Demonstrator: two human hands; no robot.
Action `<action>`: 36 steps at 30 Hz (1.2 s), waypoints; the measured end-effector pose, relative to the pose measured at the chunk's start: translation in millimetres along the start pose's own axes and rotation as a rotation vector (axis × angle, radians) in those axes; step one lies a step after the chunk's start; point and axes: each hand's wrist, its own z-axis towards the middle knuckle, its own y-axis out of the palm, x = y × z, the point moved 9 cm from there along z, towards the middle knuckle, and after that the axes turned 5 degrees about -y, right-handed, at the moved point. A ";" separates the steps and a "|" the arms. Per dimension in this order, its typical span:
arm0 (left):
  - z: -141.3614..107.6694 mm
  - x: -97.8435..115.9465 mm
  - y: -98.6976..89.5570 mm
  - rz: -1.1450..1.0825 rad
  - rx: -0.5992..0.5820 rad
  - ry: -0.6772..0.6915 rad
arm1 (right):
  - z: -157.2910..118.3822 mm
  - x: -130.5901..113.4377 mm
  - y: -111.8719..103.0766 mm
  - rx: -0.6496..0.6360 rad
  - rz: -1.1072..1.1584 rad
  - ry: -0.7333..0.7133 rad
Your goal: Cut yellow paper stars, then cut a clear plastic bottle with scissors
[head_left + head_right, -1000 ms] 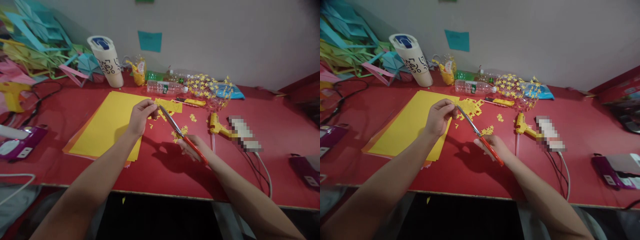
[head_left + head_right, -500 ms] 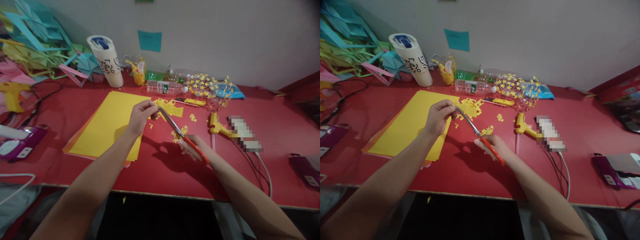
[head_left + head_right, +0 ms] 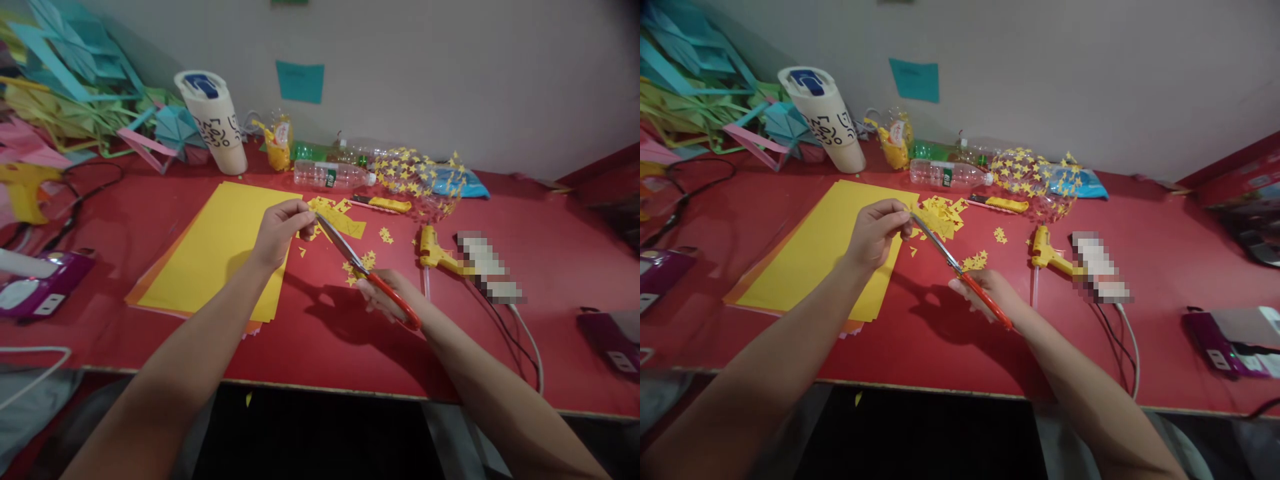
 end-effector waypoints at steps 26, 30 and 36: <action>-1.4 7.7 -0.5 0.030 0.013 0.085 | 1.5 -1.7 0.0 -0.018 0.028 -0.043; -3.5 10.9 2.0 0.049 0.013 0.111 | 1.1 -2.0 -0.9 -0.016 0.024 -0.054; -4.0 14.1 2.5 0.120 -0.008 0.155 | 1.7 -3.2 0.9 -0.033 0.024 -0.076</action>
